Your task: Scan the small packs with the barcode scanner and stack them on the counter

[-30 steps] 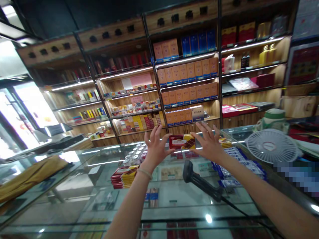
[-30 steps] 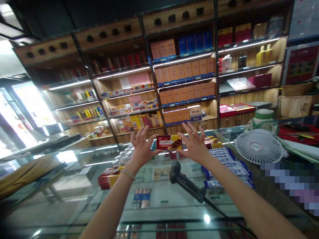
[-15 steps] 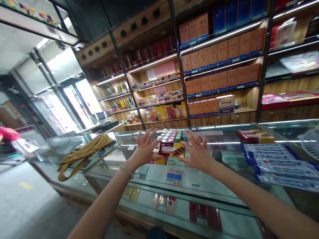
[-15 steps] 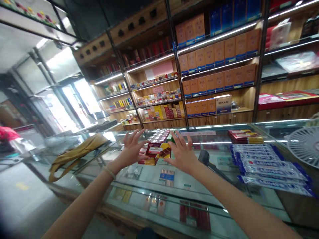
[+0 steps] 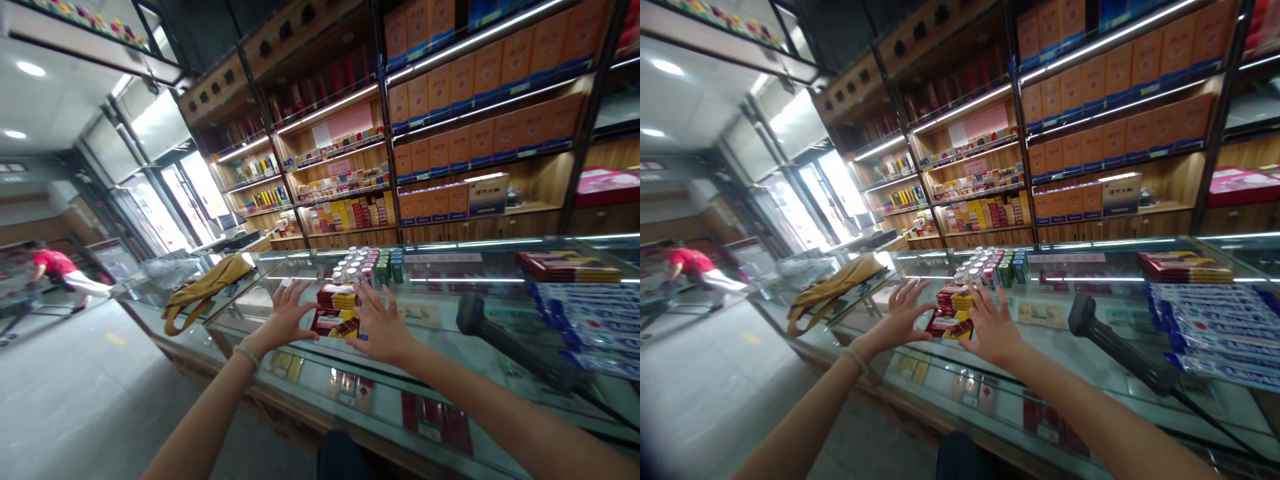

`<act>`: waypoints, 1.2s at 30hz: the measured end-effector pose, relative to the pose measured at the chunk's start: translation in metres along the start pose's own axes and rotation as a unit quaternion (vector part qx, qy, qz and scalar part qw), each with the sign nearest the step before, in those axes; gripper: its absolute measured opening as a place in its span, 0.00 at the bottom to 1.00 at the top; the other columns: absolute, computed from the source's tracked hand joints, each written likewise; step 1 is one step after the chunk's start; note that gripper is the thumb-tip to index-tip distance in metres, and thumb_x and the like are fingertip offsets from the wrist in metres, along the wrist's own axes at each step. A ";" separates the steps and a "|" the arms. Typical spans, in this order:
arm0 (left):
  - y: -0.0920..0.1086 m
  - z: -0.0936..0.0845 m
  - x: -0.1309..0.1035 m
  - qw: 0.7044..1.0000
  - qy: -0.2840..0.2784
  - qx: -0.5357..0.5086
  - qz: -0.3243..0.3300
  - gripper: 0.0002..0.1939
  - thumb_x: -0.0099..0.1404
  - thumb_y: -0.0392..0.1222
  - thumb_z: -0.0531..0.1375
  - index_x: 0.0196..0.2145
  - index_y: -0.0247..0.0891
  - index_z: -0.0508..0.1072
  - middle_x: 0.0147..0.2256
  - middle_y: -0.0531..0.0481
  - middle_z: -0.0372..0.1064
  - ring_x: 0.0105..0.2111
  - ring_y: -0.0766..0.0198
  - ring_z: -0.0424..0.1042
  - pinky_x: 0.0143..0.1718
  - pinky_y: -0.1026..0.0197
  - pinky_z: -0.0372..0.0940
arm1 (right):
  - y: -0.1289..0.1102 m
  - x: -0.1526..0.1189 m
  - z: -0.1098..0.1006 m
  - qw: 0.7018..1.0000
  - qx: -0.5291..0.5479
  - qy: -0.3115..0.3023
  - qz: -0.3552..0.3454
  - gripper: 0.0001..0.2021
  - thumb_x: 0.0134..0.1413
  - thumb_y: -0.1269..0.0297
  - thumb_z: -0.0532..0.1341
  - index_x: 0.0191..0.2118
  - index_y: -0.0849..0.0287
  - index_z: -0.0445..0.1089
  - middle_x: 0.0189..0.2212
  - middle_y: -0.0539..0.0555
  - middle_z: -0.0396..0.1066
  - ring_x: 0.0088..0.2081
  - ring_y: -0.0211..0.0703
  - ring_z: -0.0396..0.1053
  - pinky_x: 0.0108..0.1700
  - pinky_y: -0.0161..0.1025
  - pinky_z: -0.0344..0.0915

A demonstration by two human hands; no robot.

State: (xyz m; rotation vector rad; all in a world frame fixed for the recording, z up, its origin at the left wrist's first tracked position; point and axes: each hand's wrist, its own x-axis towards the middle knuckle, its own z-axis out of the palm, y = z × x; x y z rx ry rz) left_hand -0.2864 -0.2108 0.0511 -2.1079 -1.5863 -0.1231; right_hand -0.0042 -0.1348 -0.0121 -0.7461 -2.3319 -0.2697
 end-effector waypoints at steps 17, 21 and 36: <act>-0.016 0.058 -0.027 0.999 -0.022 -0.029 -0.015 0.29 0.55 0.65 0.68 0.54 0.60 0.77 0.71 0.47 0.49 0.70 0.41 0.44 0.69 0.36 0.31 | -0.009 -0.014 0.031 0.996 0.059 -0.059 -0.006 0.26 0.63 0.43 0.56 0.56 0.54 0.73 0.73 0.60 0.48 0.72 0.59 0.43 0.71 0.65 0.30; -0.021 0.066 -0.031 0.998 -0.036 -0.040 -0.033 0.30 0.57 0.63 0.68 0.57 0.62 0.73 0.72 0.47 0.47 0.71 0.40 0.43 0.69 0.34 0.32 | -0.009 -0.014 0.032 0.996 0.058 -0.061 -0.006 0.23 0.64 0.46 0.56 0.56 0.54 0.73 0.73 0.60 0.48 0.73 0.58 0.43 0.70 0.64 0.29; -0.021 0.078 -0.024 0.996 -0.023 -0.062 -0.055 0.27 0.59 0.64 0.66 0.56 0.60 0.76 0.72 0.47 0.47 0.72 0.40 0.40 0.69 0.33 0.30 | -0.010 -0.010 0.032 0.997 0.043 -0.053 0.024 0.21 0.63 0.50 0.58 0.54 0.55 0.74 0.72 0.62 0.50 0.72 0.59 0.46 0.71 0.64 0.30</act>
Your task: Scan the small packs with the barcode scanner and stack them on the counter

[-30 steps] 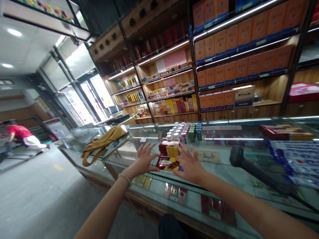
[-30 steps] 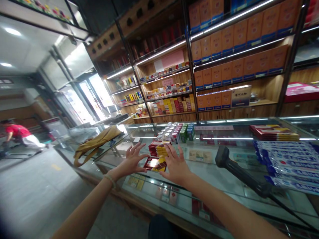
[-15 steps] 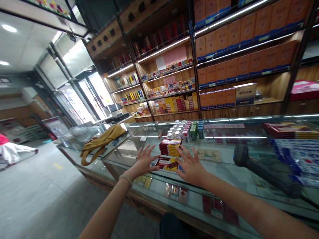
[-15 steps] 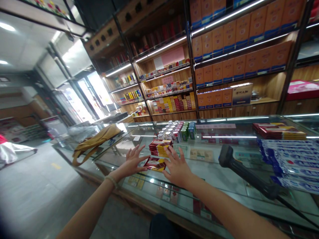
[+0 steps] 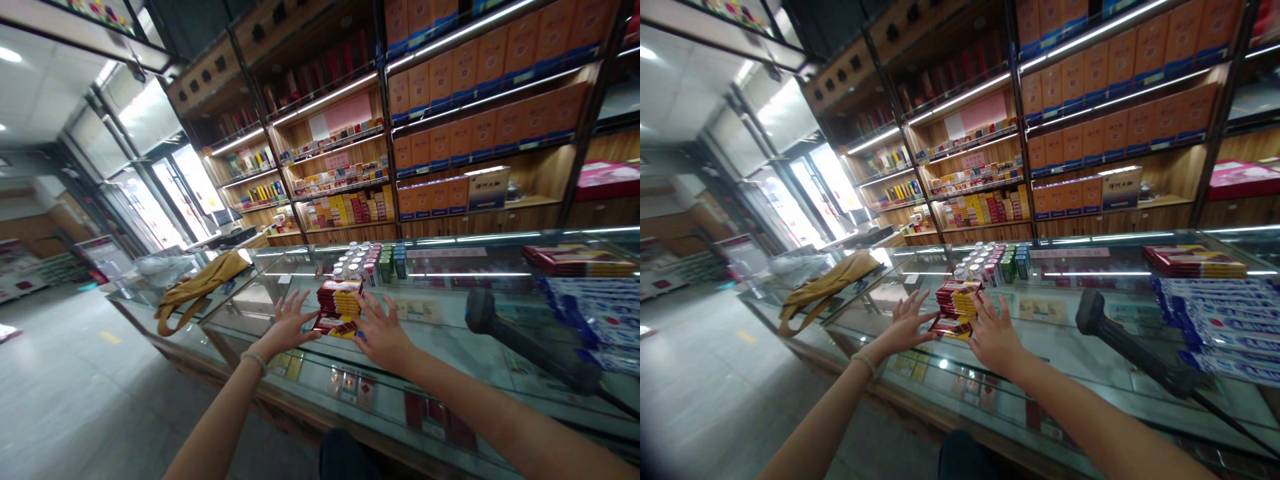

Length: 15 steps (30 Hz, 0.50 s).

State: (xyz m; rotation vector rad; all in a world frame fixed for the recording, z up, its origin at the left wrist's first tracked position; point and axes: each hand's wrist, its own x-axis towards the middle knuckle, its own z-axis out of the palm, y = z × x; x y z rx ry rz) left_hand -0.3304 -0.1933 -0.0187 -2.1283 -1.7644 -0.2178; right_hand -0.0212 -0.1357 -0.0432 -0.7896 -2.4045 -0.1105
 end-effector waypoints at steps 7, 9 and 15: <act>0.002 -0.004 0.000 0.999 -0.029 0.012 -0.028 0.39 0.59 0.69 0.63 0.64 0.53 0.68 0.72 0.38 0.45 0.72 0.37 0.41 0.68 0.31 0.34 | 0.000 -0.001 -0.001 1.000 0.014 -0.006 0.009 0.23 0.64 0.48 0.58 0.58 0.54 0.72 0.73 0.62 0.45 0.73 0.61 0.43 0.70 0.65 0.33; 0.004 -0.008 0.000 0.999 -0.021 0.020 -0.036 0.49 0.57 0.72 0.63 0.69 0.49 0.59 0.72 0.35 0.44 0.72 0.37 0.41 0.68 0.32 0.36 | 0.001 -0.002 -0.001 1.000 0.018 0.003 0.010 0.28 0.64 0.46 0.57 0.64 0.53 0.67 0.74 0.63 0.42 0.73 0.63 0.42 0.70 0.66 0.32; 0.011 -0.024 0.002 0.998 0.018 0.049 -0.036 0.62 0.53 0.76 0.62 0.74 0.43 0.41 0.73 0.31 0.35 0.72 0.35 0.39 0.68 0.33 0.33 | 0.005 -0.003 -0.001 1.000 0.006 0.029 -0.004 0.37 0.63 0.43 0.56 0.73 0.43 0.45 0.75 0.59 0.39 0.74 0.66 0.39 0.69 0.69 0.28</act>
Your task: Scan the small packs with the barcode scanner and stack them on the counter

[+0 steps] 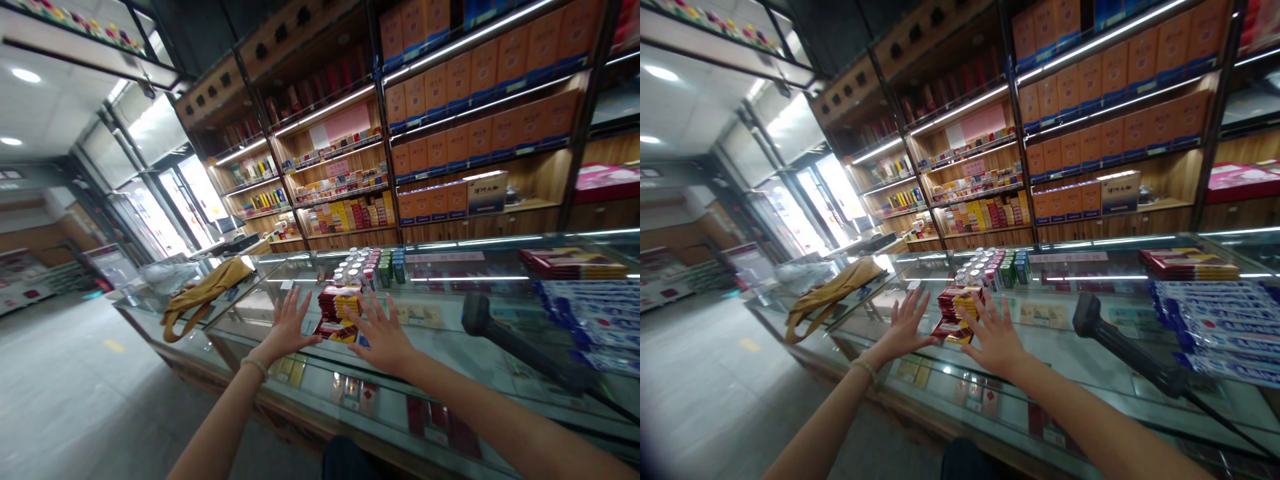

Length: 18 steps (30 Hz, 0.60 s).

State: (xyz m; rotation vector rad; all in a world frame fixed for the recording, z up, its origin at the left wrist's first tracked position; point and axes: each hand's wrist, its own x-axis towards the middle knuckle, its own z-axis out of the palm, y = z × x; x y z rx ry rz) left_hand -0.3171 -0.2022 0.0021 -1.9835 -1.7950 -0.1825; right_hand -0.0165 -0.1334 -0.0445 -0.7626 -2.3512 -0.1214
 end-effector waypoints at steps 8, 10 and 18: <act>0.018 -0.018 0.011 0.999 0.016 0.032 0.001 0.63 0.53 0.78 0.59 0.74 0.41 0.40 0.73 0.30 0.34 0.72 0.35 0.36 0.69 0.34 0.30 | 0.008 0.005 -0.008 0.999 -0.023 0.037 0.009 0.39 0.61 0.37 0.55 0.73 0.45 0.49 0.75 0.60 0.38 0.74 0.64 0.34 0.69 0.67 0.24; 0.025 -0.021 0.018 0.999 0.024 0.032 -0.002 0.61 0.55 0.76 0.60 0.74 0.42 0.40 0.73 0.31 0.34 0.73 0.36 0.36 0.69 0.34 0.31 | 0.014 0.008 -0.017 0.998 -0.036 0.047 0.012 0.38 0.62 0.38 0.55 0.73 0.45 0.48 0.75 0.60 0.37 0.74 0.62 0.32 0.69 0.67 0.23; 0.075 -0.027 0.068 0.995 0.092 -0.021 0.015 0.51 0.62 0.67 0.60 0.73 0.46 0.44 0.74 0.36 0.34 0.73 0.40 0.35 0.70 0.36 0.31 | 0.061 0.007 -0.076 0.993 -0.088 0.056 0.052 0.37 0.64 0.37 0.51 0.73 0.45 0.46 0.75 0.58 0.38 0.74 0.59 0.32 0.70 0.65 0.22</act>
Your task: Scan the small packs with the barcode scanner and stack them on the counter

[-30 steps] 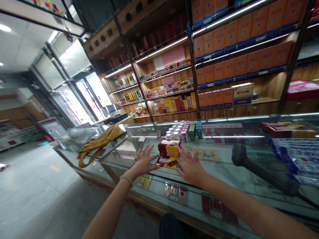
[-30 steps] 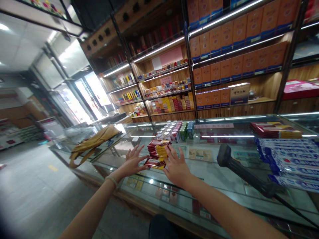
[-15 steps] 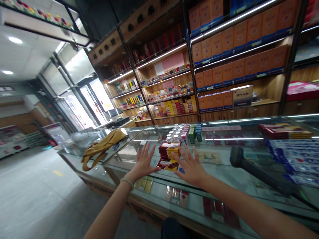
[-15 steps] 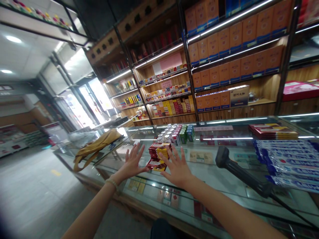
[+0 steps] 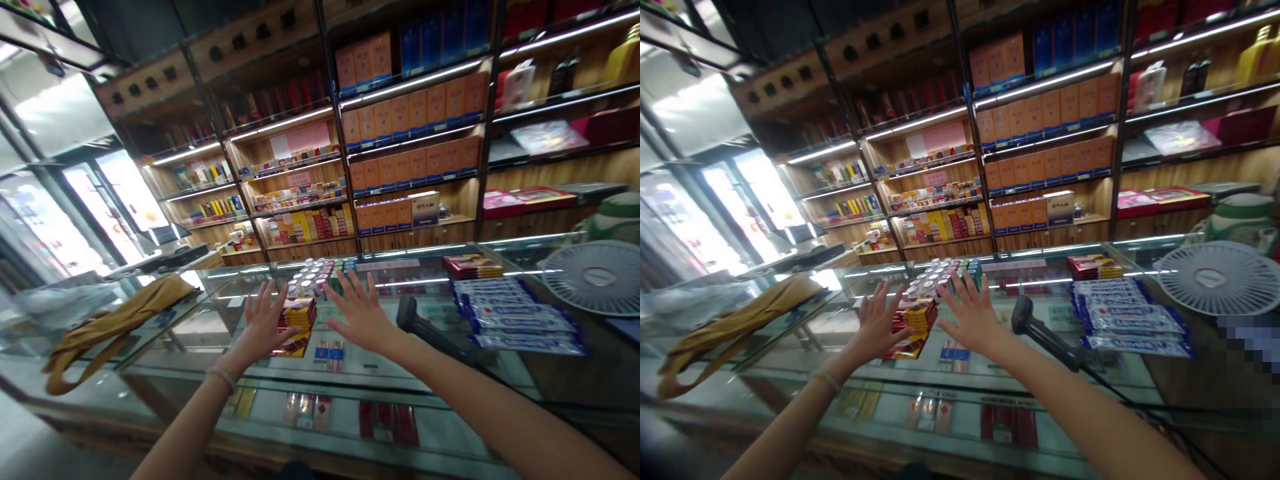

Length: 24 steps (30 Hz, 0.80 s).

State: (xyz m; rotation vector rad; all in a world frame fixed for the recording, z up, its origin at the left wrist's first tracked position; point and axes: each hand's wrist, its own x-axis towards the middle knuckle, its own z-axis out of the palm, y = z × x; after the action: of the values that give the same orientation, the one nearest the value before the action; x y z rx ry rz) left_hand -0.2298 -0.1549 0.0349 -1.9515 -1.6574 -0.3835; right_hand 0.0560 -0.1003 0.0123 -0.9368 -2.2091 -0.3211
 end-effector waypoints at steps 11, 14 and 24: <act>0.104 0.017 0.075 0.995 0.067 -0.076 0.026 0.46 0.67 0.64 0.57 0.73 0.46 0.44 0.74 0.37 0.34 0.73 0.39 0.35 0.69 0.34 0.33 | 0.082 -0.017 -0.046 0.994 -0.054 -0.036 0.089 0.36 0.65 0.37 0.48 0.73 0.45 0.47 0.75 0.59 0.37 0.74 0.60 0.33 0.69 0.68 0.29; 0.128 0.022 0.091 0.993 0.074 -0.087 0.027 0.43 0.67 0.63 0.56 0.72 0.45 0.49 0.73 0.36 0.37 0.73 0.39 0.36 0.69 0.33 0.34 | 0.098 -0.022 -0.053 0.992 -0.068 -0.028 0.106 0.34 0.66 0.38 0.48 0.72 0.45 0.50 0.75 0.58 0.39 0.74 0.59 0.35 0.70 0.67 0.30; 0.203 0.038 0.156 0.981 0.101 -0.157 -0.051 0.40 0.68 0.64 0.55 0.70 0.42 0.57 0.71 0.32 0.43 0.71 0.38 0.43 0.68 0.30 0.40 | 0.184 -0.031 -0.068 0.972 -0.143 0.025 0.185 0.30 0.66 0.45 0.53 0.69 0.48 0.58 0.73 0.60 0.46 0.73 0.61 0.41 0.68 0.68 0.36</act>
State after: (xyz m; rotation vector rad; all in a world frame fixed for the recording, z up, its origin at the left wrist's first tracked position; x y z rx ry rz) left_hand -0.0061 -0.0250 0.0442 -1.9723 -1.6447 -0.9006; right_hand 0.2356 -0.0186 0.0324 -1.4539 -1.9203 -0.4873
